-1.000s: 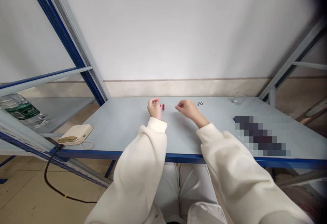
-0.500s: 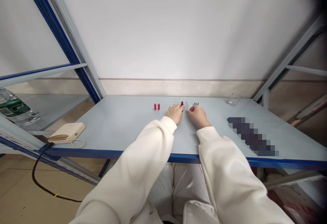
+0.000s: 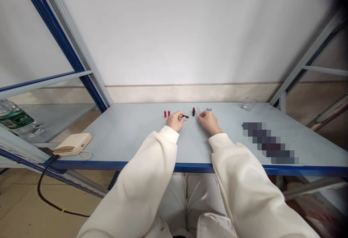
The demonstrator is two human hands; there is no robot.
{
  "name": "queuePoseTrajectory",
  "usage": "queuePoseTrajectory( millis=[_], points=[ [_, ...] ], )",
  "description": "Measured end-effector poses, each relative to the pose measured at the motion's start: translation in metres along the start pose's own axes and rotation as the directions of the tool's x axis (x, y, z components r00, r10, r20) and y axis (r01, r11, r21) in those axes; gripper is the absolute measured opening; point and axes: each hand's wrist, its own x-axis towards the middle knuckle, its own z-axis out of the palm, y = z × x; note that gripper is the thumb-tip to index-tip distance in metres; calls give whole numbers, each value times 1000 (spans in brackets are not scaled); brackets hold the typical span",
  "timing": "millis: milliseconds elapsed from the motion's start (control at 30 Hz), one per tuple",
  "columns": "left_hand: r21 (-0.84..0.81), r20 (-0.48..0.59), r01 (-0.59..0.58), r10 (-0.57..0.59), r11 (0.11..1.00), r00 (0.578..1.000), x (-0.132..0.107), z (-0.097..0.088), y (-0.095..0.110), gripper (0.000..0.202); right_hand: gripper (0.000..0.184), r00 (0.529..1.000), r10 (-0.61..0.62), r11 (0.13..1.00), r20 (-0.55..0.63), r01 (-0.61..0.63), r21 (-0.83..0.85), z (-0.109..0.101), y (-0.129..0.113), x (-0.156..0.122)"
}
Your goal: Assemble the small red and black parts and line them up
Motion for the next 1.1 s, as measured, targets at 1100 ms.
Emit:
queuePoseTrajectory(
  millis=[1100],
  points=[
    [-269,-58,39,-57,962,997,-3,4,2,12,9,939,-343,930,12,338,147,0,-10,-13]
  ],
)
